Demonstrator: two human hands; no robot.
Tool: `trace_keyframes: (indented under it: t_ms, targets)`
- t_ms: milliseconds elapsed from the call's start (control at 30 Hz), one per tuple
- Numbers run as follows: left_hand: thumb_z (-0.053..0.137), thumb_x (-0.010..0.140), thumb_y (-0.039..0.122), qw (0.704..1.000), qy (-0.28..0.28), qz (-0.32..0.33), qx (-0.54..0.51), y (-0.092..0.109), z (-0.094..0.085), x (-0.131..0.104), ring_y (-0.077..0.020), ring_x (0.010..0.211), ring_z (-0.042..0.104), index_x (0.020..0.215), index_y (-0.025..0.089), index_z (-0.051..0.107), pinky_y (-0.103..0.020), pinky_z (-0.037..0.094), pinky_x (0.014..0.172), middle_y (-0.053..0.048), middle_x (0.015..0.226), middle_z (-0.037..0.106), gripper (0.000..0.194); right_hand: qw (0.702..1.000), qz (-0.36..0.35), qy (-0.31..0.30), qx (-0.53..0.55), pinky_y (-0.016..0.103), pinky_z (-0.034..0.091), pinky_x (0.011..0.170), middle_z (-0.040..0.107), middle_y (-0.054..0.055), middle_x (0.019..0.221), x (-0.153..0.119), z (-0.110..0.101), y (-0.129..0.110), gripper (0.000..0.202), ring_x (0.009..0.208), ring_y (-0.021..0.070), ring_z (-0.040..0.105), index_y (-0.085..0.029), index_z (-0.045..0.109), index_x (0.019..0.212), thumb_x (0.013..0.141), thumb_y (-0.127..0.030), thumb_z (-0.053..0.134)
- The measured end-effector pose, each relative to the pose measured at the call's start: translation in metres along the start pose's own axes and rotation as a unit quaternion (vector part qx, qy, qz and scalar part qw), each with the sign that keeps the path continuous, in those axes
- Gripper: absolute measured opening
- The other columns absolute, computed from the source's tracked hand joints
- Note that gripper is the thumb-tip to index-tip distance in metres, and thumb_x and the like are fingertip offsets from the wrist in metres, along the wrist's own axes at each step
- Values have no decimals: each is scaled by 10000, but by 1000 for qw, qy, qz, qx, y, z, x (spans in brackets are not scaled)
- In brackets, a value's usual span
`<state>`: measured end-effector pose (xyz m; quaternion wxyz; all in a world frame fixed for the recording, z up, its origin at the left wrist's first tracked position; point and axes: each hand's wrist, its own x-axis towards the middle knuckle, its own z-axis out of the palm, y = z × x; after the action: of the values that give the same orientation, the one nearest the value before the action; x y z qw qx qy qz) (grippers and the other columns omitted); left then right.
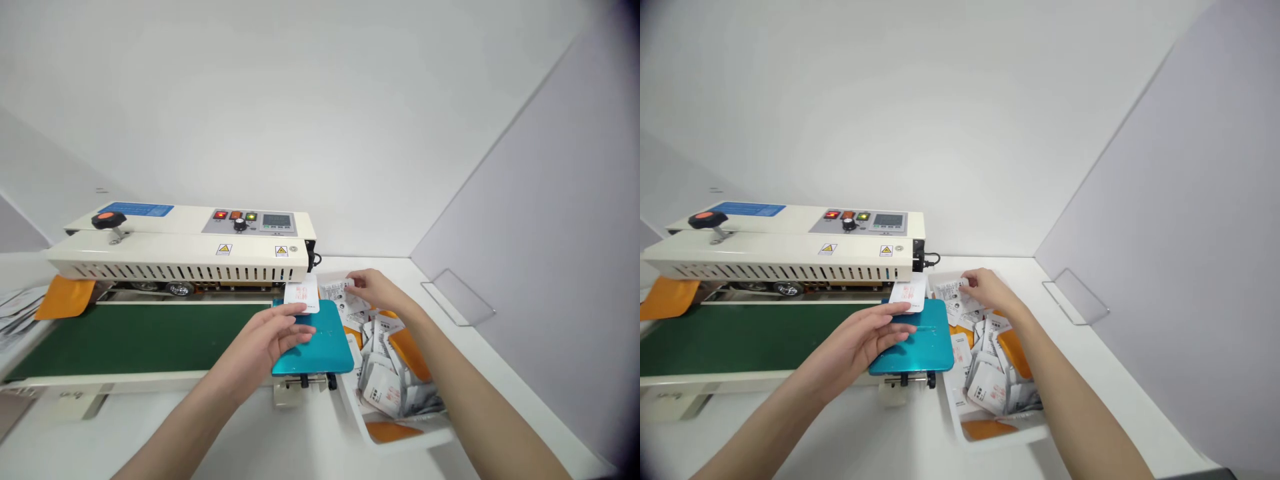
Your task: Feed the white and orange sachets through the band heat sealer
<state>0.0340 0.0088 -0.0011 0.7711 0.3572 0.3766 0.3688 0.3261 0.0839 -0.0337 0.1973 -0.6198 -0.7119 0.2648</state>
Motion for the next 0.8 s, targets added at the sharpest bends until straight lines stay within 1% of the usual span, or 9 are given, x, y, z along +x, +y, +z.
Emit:
trace_keyframes:
  t_ms: [67, 167, 233, 333, 467, 567, 633, 733, 800]
  targets:
    - [569, 869, 230, 1000, -1, 10, -1, -1, -6, -3, -237, 1084, 623, 1149, 120, 628, -341, 486, 980, -141, 1183, 643, 306, 999, 2, 42, 28, 285, 472, 592, 665, 22, 733, 0, -1, -2, 231, 669, 185, 614, -204, 648, 927, 799, -388, 591]
    - [572, 869, 246, 1000, 3, 22, -4, -1, -14, -8, -244, 1108, 610, 1160, 134, 630, -346, 486, 986, -134, 1221, 625, 317, 990, 8, 119, 70, 292, 464, 613, 644, 4, 713, -1, -4, -7, 339, 662, 179, 608, -213, 579, 1073, 789, -397, 600]
    - [579, 866, 248, 1000, 4, 21, -6, -1, -18, -10, -248, 1118, 604, 1176, 144, 623, -351, 484, 991, -130, 1232, 619, 330, 984, 11, 140, 113, 297, 458, 635, 656, 4, 734, -3, -8, -11, 365, 692, 182, 612, -224, 557, 1102, 792, -412, 598]
    - [580, 866, 241, 1000, -2, 18, -8, 0, -18, -13, -247, 1126, 600, 1191, 168, 614, -356, 480, 1001, -112, 1270, 598, 334, 977, 17, 109, 184, 294, 449, 641, 690, 30, 809, -6, -13, -16, 337, 736, 185, 614, -227, 558, 1084, 811, -424, 582]
    - [583, 864, 229, 1000, -19, 7, -6, -1, -12, -15, -245, 1125, 602, 1172, 202, 623, -353, 480, 1004, -73, 1340, 548, 311, 961, -16, 36, 275, 279, 437, 632, 699, 35, 865, -8, -13, -20, 342, 737, 168, 610, -234, 546, 1112, 818, -397, 606]
    - [610, 850, 254, 999, -33, -21, 11, -2, -5, -13, -243, 1116, 610, 1175, 225, 619, -354, 473, 1005, -65, 1334, 554, 327, 952, -42, -10, 302, 283, 441, 636, 693, 49, 859, -9, -9, -25, 297, 747, 174, 618, -199, 606, 1000, 795, -410, 642]
    - [621, 844, 280, 998, -44, -40, 35, -3, -1, -8, -236, 1119, 609, 1188, 228, 609, -351, 457, 1014, -76, 1281, 595, 349, 951, -48, -39, 302, 283, 451, 630, 686, 57, 859, -10, -7, -30, 303, 753, 180, 623, -181, 633, 951, 777, -428, 661]
    - [600, 856, 307, 993, -64, -60, 78, -4, 5, 0, -222, 1114, 613, 1207, 208, 593, -351, 429, 1028, -101, 1118, 680, 365, 947, -51, -84, 305, 298, 485, 670, 687, 68, 910, -13, -5, -36, 329, 803, 193, 636, -177, 647, 966, 768, -438, 673]
    - [580, 864, 296, 991, -77, -60, 94, -5, 8, 7, -217, 1088, 625, 1188, 183, 601, -353, 431, 1020, -113, 1047, 701, 343, 944, -52, -106, 308, 312, 501, 704, 692, 70, 932, -14, -5, -38, 326, 828, 197, 643, -179, 652, 981, 772, -429, 674]
